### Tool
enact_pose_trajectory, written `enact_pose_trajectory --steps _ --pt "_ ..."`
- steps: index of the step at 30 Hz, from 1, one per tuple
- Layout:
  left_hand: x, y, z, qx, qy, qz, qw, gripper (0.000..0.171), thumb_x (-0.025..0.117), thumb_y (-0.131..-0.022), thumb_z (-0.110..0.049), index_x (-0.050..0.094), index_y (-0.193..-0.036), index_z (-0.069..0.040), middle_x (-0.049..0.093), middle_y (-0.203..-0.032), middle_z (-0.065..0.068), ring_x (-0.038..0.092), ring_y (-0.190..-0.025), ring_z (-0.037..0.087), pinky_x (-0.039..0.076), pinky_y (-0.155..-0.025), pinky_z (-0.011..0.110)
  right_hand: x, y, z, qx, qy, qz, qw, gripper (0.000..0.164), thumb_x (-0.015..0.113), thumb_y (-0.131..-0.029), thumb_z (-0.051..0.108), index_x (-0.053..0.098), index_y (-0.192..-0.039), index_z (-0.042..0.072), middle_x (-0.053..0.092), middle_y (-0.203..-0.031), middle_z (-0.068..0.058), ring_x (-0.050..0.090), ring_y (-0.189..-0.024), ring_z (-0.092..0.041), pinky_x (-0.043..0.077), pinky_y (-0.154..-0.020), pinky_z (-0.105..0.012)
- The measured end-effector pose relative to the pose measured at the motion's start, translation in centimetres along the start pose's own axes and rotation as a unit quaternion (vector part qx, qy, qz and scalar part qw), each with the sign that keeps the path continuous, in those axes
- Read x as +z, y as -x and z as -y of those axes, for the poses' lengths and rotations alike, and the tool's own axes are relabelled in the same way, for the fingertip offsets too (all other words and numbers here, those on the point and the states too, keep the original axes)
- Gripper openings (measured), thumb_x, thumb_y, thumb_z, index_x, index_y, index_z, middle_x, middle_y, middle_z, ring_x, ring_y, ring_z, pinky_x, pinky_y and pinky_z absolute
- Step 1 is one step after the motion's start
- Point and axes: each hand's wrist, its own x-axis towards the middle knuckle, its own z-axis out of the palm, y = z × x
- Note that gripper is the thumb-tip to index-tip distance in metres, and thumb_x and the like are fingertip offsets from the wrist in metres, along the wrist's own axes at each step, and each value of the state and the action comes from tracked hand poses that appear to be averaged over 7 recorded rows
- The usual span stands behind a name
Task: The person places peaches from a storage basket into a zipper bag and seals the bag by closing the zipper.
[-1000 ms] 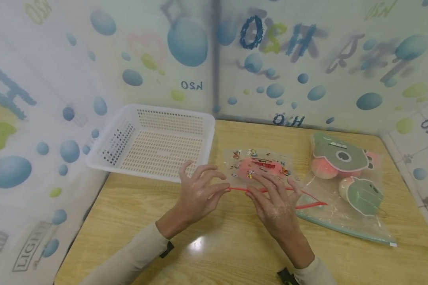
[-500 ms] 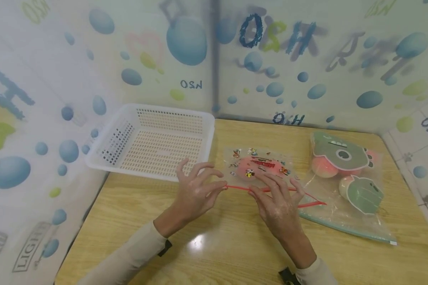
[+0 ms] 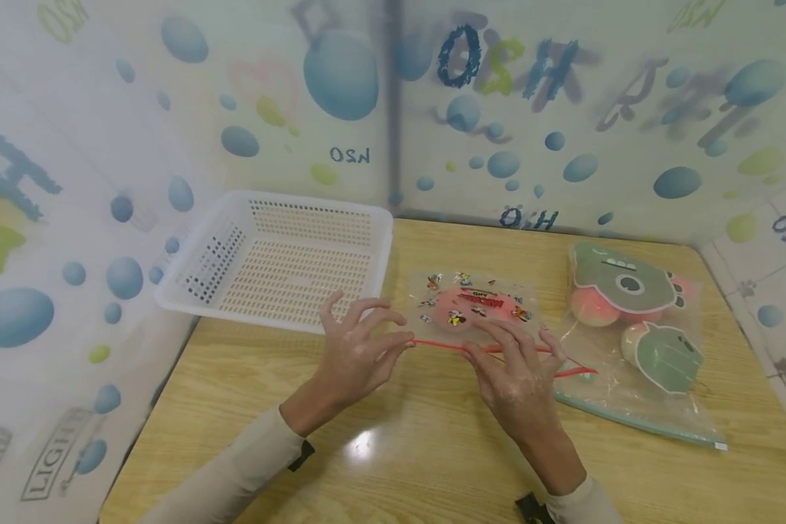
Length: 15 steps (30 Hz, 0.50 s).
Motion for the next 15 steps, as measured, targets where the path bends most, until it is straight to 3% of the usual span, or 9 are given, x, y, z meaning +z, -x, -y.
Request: enact_pose_trajectory --steps 7,15 --pt "-0.06 -0.05 0.01 -0.004 -0.002 0.001 1.0000 0.004 0.082 -0.085 -0.023 0.082 -0.086 -0.019 0.072 -0.104 -0.001 0.059 -0.113 0.027 0.014 -0.106 0.074 -0.35 0.16 -0.19 0.013 0.004 0.014 1.000 0.033 0.057 -0.105 0.026 0.080 -0.097 0.004 0.066 -0.125 -0.020 0.057 -0.113 -0.044 0.018 -0.095 -0.071" --pt "0.05 -0.01 0.03 -0.006 -0.004 -0.004 1.0000 0.004 0.081 -0.085 -0.024 0.082 -0.085 -0.020 0.072 -0.104 -0.002 0.060 -0.112 0.027 0.013 -0.106 0.074 -0.53 0.28 -0.39 0.013 0.010 -0.003 1.000 0.032 0.059 -0.104 0.025 0.081 -0.096 0.003 0.066 -0.122 -0.021 0.059 -0.111 -0.044 0.018 -0.091 -0.072"
